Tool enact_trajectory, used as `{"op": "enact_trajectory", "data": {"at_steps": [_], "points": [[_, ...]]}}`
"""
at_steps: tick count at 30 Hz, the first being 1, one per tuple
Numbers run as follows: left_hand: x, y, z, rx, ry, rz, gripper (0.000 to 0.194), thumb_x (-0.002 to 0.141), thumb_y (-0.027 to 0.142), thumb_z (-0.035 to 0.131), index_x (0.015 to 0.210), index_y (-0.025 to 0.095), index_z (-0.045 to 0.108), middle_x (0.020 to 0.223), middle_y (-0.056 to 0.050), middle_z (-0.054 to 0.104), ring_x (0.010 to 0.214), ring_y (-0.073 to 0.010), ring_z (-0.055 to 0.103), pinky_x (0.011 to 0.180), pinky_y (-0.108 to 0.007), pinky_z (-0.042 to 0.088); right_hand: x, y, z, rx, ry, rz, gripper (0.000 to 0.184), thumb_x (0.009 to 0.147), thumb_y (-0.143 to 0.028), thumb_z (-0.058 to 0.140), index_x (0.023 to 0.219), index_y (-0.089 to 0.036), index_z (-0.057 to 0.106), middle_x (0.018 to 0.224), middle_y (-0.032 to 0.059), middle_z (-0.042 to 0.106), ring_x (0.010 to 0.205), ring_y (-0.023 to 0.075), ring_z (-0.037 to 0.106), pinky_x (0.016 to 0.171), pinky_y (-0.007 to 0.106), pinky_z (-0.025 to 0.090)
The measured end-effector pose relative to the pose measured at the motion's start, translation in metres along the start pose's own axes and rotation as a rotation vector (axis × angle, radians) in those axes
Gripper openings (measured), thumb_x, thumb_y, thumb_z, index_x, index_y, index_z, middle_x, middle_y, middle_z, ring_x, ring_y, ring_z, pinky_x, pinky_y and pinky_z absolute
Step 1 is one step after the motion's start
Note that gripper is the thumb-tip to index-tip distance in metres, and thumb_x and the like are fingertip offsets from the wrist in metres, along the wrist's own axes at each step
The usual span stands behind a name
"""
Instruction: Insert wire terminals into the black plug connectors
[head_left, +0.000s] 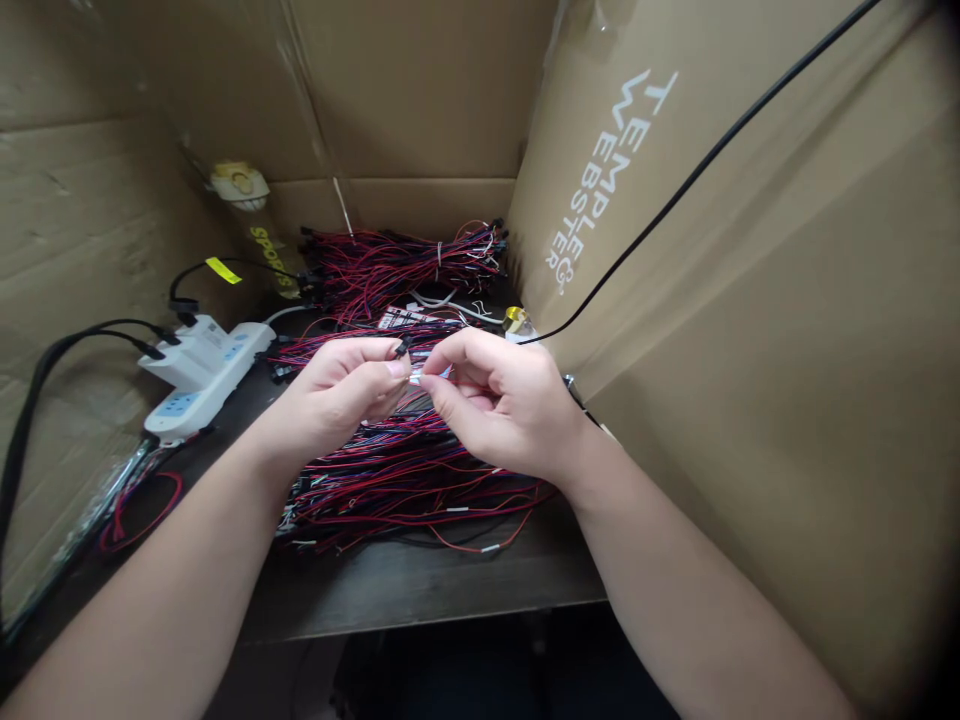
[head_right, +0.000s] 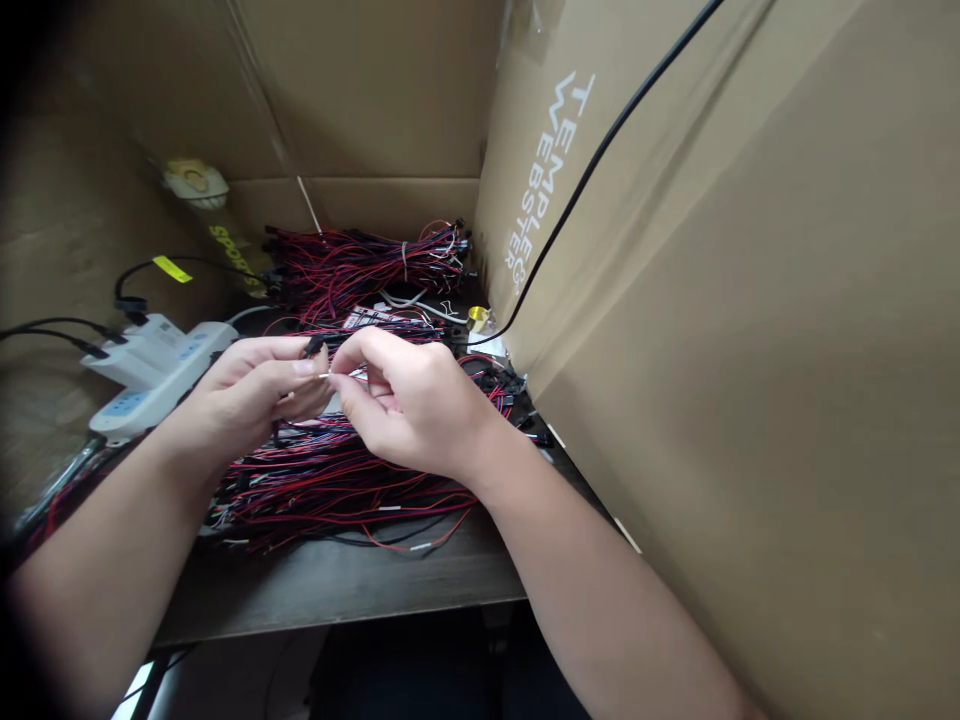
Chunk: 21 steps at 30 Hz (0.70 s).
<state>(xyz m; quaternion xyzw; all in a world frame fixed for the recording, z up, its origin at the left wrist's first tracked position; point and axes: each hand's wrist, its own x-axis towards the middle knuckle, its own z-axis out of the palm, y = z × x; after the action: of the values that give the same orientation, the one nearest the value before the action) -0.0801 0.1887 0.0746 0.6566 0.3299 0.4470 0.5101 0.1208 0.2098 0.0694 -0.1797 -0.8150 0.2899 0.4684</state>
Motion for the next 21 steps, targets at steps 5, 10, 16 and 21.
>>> {"op": "enact_trajectory", "data": {"at_steps": [5, 10, 16, 21], "points": [[0.0018, -0.0039, 0.0015, 0.04, 0.021, 0.041, 0.04, 0.098, 0.036, 0.06, 0.066, 0.018, 0.044, 0.057, 0.005, 0.033, 0.052, -0.0082, 0.026, 0.049, -0.024, 0.024, -0.0014, 0.0018, 0.0019, -0.025, 0.038, -0.02, 0.002, 0.094, -0.018, 0.064, 0.093, -0.016, 0.064, 0.061, -0.0074, 0.048, 0.049, 0.0058, 0.04, 0.05, 0.023, 0.036], [0.0012, -0.0066, 0.0001, 0.098, 0.04, 0.038, 0.038, 0.1, 0.037, 0.058, 0.069, 0.018, 0.046, 0.059, 0.005, 0.035, 0.052, -0.0083, 0.027, 0.048, -0.023, 0.024, -0.0036, 0.0055, 0.0035, -0.052, 0.053, -0.016, 0.003, 0.095, -0.02, 0.064, 0.093, -0.017, 0.065, 0.06, -0.0075, 0.049, 0.048, 0.0061, 0.038, 0.049, 0.023, 0.035], [0.0016, -0.0049, 0.001, 0.154, 0.057, 0.037, 0.038, 0.1, 0.039, 0.057, 0.071, 0.018, 0.046, 0.059, 0.005, 0.035, 0.052, -0.0086, 0.028, 0.048, -0.023, 0.024, -0.0035, 0.0032, 0.0016, -0.113, 0.057, -0.07, 0.005, 0.095, -0.019, 0.065, 0.092, -0.016, 0.067, 0.061, -0.0063, 0.051, 0.049, 0.0058, 0.037, 0.049, 0.023, 0.035], [0.0019, -0.0067, 0.001, 0.137, 0.042, 0.08, 0.037, 0.102, 0.036, 0.055, 0.071, 0.018, 0.046, 0.061, 0.005, 0.034, 0.053, -0.0082, 0.027, 0.048, -0.023, 0.025, -0.0032, 0.0039, 0.0025, -0.104, 0.082, -0.084, 0.006, 0.096, -0.018, 0.064, 0.093, -0.015, 0.069, 0.061, -0.0064, 0.051, 0.05, 0.0056, 0.039, 0.05, 0.022, 0.037]]}}
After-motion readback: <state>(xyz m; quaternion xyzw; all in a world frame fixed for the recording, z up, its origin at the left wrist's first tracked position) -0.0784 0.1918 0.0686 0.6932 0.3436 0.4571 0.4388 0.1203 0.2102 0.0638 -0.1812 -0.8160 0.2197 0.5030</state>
